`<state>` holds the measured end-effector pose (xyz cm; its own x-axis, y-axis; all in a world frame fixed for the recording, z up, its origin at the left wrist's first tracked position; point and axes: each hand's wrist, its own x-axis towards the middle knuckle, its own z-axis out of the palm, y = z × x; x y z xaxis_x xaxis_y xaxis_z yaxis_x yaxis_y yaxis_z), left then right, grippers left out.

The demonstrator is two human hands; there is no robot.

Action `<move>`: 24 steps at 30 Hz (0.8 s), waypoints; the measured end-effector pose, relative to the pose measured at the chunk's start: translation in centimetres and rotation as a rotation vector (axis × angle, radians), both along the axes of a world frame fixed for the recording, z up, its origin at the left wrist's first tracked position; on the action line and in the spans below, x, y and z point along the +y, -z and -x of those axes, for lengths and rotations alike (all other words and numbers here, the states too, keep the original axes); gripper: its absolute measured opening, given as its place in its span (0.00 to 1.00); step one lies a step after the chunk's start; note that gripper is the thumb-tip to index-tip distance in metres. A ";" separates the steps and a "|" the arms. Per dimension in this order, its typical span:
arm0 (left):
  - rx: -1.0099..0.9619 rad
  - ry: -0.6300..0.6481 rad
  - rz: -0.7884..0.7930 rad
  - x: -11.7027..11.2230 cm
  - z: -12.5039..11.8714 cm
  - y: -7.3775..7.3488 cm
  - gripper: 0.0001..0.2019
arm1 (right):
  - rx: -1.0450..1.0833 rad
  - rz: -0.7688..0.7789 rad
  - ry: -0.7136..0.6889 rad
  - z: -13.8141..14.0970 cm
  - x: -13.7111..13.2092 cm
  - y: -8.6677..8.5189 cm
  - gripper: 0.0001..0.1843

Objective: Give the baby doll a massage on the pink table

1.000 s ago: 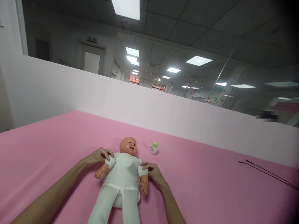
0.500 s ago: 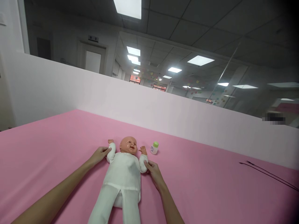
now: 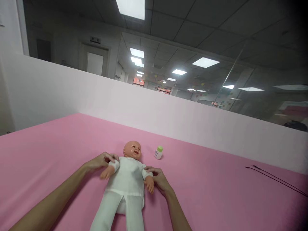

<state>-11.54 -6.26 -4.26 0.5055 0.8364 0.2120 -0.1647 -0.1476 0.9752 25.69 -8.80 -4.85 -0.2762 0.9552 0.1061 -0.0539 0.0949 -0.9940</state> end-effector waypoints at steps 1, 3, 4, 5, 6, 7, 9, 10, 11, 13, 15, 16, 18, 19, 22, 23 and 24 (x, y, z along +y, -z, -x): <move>0.033 0.058 -0.019 -0.1 0.1 -0.1 0.03 | -0.003 0.004 -0.014 0.0 0.0 0.1 0.14; 0.058 0.096 -0.020 -0.1 0.3 0.0 0.06 | -0.011 0.012 -0.026 0.0 0.0 0.1 0.14; 0.051 0.075 -0.005 -0.1 0.3 0.1 0.07 | -0.007 0.016 -0.016 0.1 -0.1 0.0 0.15; 0.035 0.039 0.013 -0.1 0.2 0.2 0.07 | -0.001 0.020 0.003 0.2 -0.2 -0.1 0.16; 0.014 -0.004 0.034 -0.1 0.2 0.3 0.07 | 0.007 0.024 0.021 0.3 -0.3 -0.2 0.18; -0.010 -0.053 0.054 0.0 0.1 0.5 0.08 | 0.017 0.031 0.027 0.4 -0.3 -0.3 0.20; -0.070 -0.151 0.091 0.0 -0.1 0.6 0.12 | 0.059 0.046 0.015 0.5 -0.4 -0.4 0.23; -0.109 -0.191 0.105 0.2 -0.2 0.7 0.14 | 0.090 0.051 0.007 0.5 -0.3 -0.3 0.24; -0.155 -0.223 0.116 0.3 -0.2 0.7 0.16 | 0.123 0.056 0.010 0.5 -0.1 -0.2 0.24; -0.243 -0.276 0.133 0.9 -0.2 0.9 0.19 | 0.179 0.060 0.065 0.3 0.4 0.2 0.25; -0.301 -0.358 0.156 1.5 -0.1 1.3 0.25 | 0.211 0.065 0.152 0.0 1.1 0.7 0.26; -0.311 -0.425 0.172 1.9 -0.1 1.6 0.29 | 0.229 0.064 0.197 -0.1 1.4 1.0 0.27; -0.302 -0.609 0.206 2.4 0.0 2.0 0.42 | 0.280 0.045 0.282 -0.6 2.2 1.4 0.30; -0.295 -0.700 0.215 2.7 0.1 2.2 0.48 | 0.302 0.032 0.329 -0.9 2.5 1.6 0.32; -0.281 -0.857 0.219 2.9 0.4 2.5 0.55 | 0.262 0.023 0.462 -2.0 3.1 2.3 0.34; -0.268 -0.877 0.210 2.9 0.5 2.5 0.53 | 0.217 0.033 0.498 -2.2 3.3 2.5 0.33; -0.239 -0.897 0.194 2.8 0.7 2.5 0.50 | 0.169 0.043 0.529 -2.5 3.4 2.7 0.33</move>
